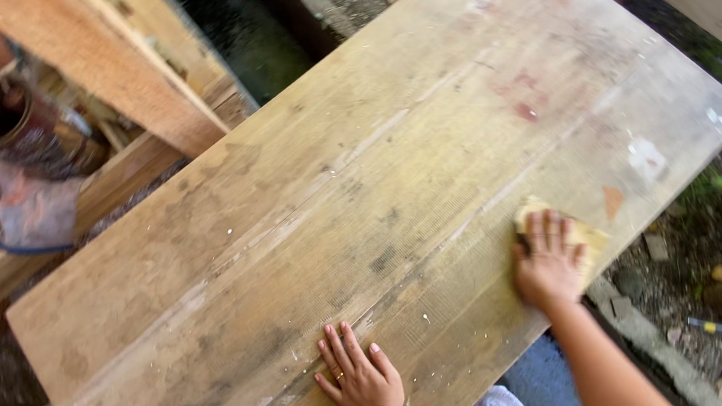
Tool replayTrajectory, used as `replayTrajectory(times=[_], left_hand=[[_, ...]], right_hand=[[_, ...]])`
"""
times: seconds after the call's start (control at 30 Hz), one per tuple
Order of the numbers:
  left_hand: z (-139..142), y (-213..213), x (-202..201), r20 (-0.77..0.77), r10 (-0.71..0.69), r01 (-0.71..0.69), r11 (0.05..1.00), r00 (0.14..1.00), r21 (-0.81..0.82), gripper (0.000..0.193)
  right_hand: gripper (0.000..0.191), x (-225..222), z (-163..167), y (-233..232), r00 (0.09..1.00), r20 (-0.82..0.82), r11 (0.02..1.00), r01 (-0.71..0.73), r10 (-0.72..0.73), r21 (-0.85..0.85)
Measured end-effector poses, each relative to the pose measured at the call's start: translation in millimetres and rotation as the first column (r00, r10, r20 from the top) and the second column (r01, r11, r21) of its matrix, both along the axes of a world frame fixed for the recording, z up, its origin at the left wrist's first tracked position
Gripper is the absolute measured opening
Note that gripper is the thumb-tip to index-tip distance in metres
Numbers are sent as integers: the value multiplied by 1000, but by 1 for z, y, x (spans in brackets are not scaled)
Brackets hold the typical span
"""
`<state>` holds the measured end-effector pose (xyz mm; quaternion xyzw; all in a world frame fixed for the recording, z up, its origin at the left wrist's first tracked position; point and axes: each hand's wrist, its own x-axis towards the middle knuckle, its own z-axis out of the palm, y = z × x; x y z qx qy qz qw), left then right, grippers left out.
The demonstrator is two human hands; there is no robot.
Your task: The person sands a large wooden board resting on supports in an outdoor workshop, rubbing a sheet of sandpaper by hand across the board's surface. They work over different sections of the board, steadying it with the other hand, and briefly use a sanding block before continuing with the sandpaper sheet.
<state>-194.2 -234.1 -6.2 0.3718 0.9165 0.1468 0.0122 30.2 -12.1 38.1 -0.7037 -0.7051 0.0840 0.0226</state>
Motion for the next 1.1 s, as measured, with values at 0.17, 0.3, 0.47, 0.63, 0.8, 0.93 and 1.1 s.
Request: replayTrajectory(times=[0.17, 0.3, 0.47, 0.63, 0.8, 0.93, 1.1], left_hand=[[-3, -22, -8, 233, -63, 34, 992, 970, 125, 61], [-2, -47, -30, 573, -220, -68, 896, 789, 438, 50], [2, -31, -30, 453, -432, 86, 791, 780, 606, 41], [1, 18, 15, 341, -611, 448, 774, 714, 448, 44], [-3, 68, 48, 304, -764, 612, 640, 569, 465, 45], [1, 94, 67, 214, -799, 738, 601, 562, 307, 54], [1, 100, 78, 152, -782, 770, 623, 605, 137, 64]], right_hand=[[76, -97, -5, -120, 966, 54, 954, -239, 253, -180], [78, -148, -2, -234, 867, -227, 858, -484, 443, -171], [71, -128, -35, -300, 672, -86, 667, -695, 736, 269], [75, -53, -43, -265, 775, -128, 784, -599, 619, 163], [71, -18, -20, -196, 963, -52, 964, -266, 264, -26], [74, 16, -5, -122, 1000, 7, 999, -12, 13, -38], [80, 54, -8, -59, 971, -80, 974, 224, -225, -25]])
